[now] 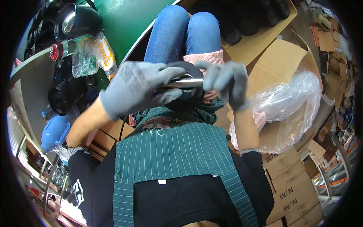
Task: The person sits on the floor and repeatedly picks up black kettle bodies, inserts a metal rod into the base, and places the assembled units on a green table. The person handles the kettle bodies and metal rods by hand and arranges the finished units in rows.
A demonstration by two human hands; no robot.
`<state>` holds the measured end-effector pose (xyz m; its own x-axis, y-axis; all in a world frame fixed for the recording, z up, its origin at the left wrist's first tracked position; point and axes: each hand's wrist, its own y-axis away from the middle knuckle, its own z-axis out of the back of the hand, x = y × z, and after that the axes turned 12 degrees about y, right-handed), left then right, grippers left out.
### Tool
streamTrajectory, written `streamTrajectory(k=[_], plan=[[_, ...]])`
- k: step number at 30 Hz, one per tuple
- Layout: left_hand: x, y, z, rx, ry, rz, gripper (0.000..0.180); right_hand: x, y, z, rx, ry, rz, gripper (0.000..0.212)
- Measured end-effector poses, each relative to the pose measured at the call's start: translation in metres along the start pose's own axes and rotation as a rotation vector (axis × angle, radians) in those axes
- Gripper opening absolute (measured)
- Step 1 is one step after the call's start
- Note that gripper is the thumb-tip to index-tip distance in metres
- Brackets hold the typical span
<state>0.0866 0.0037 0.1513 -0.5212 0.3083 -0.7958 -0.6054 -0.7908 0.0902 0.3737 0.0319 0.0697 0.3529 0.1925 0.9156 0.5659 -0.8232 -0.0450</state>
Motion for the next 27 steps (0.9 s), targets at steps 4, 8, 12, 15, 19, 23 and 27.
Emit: streamTrajectory(k=[4, 8, 12, 15, 19, 23, 27], plan=[[-0.057, 0.027, -0.042, -0.133, -0.213, 0.306, 0.068, -0.046, -0.071, 0.015, 0.236, -0.392, -0.146, 0.066], [-0.079, 0.017, -0.063, -0.245, -0.353, 0.603, 0.064, -0.111, -0.124, -0.001, 0.427, -0.392, -0.102, 0.055], [-0.055, 0.034, -0.063, -0.391, -0.291, 0.474, 0.054, -0.116, -0.131, -0.019, 0.404, -0.462, -0.037, 0.056], [-0.030, 0.046, -0.048, -0.363, -0.117, 0.499, 0.057, -0.115, -0.109, -0.001, 0.388, -0.442, 0.026, 0.056], [-0.071, 0.012, -0.062, -0.308, -0.094, 0.597, 0.062, -0.128, -0.124, 0.001, 0.479, -0.682, -0.040, 0.054], [-0.095, -0.022, -0.073, -0.316, -0.073, 0.774, 0.067, -0.149, -0.143, -0.006, 0.480, -0.651, -0.191, 0.055], [-0.067, -0.002, -0.081, -0.421, -0.059, 0.555, 0.063, -0.147, -0.134, -0.001, 0.546, -0.821, -0.161, 0.049]])
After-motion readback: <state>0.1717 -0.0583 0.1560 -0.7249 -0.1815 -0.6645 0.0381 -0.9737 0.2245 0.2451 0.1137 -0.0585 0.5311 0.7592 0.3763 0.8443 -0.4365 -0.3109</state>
